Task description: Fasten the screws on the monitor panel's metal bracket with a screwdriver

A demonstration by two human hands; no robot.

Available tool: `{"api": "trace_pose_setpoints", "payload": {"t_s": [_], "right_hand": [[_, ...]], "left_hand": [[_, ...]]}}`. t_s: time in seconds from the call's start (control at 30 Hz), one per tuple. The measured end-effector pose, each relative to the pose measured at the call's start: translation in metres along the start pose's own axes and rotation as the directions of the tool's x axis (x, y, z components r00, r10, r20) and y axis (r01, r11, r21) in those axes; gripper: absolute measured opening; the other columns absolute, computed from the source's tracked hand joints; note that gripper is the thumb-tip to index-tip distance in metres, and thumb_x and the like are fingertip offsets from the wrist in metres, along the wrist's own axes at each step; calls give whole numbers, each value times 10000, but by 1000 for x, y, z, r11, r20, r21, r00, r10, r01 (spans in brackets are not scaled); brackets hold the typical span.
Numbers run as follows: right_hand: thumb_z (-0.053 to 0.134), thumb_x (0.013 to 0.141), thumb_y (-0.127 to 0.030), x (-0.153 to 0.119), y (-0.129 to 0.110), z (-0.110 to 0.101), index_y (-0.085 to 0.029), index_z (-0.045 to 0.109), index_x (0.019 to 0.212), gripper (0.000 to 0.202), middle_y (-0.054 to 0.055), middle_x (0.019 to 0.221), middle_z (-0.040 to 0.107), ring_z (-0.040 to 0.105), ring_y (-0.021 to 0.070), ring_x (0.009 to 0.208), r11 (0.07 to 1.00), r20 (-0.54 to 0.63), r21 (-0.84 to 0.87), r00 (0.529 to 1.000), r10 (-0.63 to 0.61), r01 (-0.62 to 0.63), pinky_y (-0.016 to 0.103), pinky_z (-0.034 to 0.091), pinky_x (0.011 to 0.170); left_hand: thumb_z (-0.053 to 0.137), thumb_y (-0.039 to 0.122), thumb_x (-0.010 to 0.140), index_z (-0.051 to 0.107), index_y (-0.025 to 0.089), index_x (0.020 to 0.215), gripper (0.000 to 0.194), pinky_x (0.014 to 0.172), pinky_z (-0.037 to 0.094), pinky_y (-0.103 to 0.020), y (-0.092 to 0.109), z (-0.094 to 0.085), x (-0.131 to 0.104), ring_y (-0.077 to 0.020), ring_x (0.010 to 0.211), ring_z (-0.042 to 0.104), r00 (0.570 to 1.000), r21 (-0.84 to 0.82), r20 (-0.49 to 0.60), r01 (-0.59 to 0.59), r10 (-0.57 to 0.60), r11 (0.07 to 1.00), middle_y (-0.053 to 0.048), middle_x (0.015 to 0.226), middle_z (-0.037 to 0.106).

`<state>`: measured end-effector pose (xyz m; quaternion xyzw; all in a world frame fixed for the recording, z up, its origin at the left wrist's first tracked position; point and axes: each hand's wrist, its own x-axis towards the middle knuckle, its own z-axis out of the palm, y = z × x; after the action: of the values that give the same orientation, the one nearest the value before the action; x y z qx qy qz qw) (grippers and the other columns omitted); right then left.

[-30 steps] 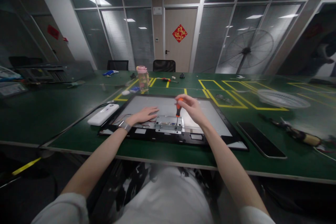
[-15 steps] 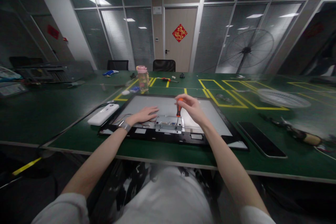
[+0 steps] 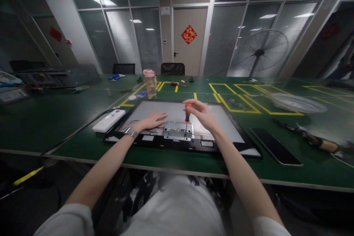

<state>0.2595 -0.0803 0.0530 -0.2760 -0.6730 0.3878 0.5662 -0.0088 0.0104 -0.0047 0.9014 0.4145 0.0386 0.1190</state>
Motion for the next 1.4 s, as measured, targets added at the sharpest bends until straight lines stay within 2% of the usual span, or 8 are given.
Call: {"api": "trace_pose_setpoints", "payload": {"t_s": [0.1,0.23,0.43,0.63,0.87,1.07,1.17,1.4], "right_hand": [[671,803,-418,1,-3,1,-273,644,1063,300,34,905,671,641,202,877,999,7,45,1000,12,-12,392,503,829],[658,807,-446,1,-6,3,-259,651,1025,288,53,958,682,643,209,899,996,37,82,999,21,-24,403,505,838],[692,788,-398,0,-3,1,-262,667,990,245,27,868,666,632,194,839,1000,14,-6,1000,-8,8,375,516,784],[655,820,-399,0,-6,3,-263,659,1059,275,42,907,680,635,202,894,995,44,96,999,5,-10,405,484,865],[737,747,-307,0,-1,1,-279,681,984,245,7,899,651,631,174,858,1000,49,14,999,8,-9,355,498,812],[665,805,-321,0,-1,1,-266,641,1094,295,21,908,648,629,184,859,998,47,57,999,9,-11,373,492,817],[637,814,-314,1,-1,1,-247,636,1088,282,33,928,658,626,188,865,996,55,86,998,14,-19,380,486,826],[675,792,-265,0,-2,2,-257,607,1136,351,27,924,654,615,175,871,999,85,-45,996,-12,16,362,483,834]], "left_hand": [[289,519,951,331,251,1438,558,1150,90,-426,2,0,-1,-232,1421,209,1000,12,2,14,-14,1000,-48,1547,234],[290,512,953,324,255,1439,551,1149,93,-411,2,0,-1,-222,1422,206,1000,15,4,11,-11,1000,-46,1548,227],[291,527,949,335,247,1437,564,1148,110,-404,-1,1,0,-220,1417,219,1000,11,-9,-3,3,1000,-49,1546,238],[285,533,952,332,243,1441,570,1148,115,-387,-1,0,-1,-216,1417,219,1000,7,-7,-2,2,1000,-49,1542,251],[291,533,951,335,239,1441,572,1145,133,-375,1,-1,-1,-217,1414,227,1000,13,-7,-3,3,1000,-47,1543,249],[298,505,957,333,233,1442,557,1152,101,-412,4,-2,-2,-230,1418,216,1000,8,1,17,-17,1000,-51,1544,243],[302,492,961,335,231,1441,547,1153,94,-403,4,-2,-2,-222,1419,215,1000,11,1,24,-24,1000,-53,1545,239],[312,498,957,338,226,1439,554,1149,111,-410,0,1,2,-216,1417,219,1000,7,-3,10,-10,1000,-66,1543,244]]}}
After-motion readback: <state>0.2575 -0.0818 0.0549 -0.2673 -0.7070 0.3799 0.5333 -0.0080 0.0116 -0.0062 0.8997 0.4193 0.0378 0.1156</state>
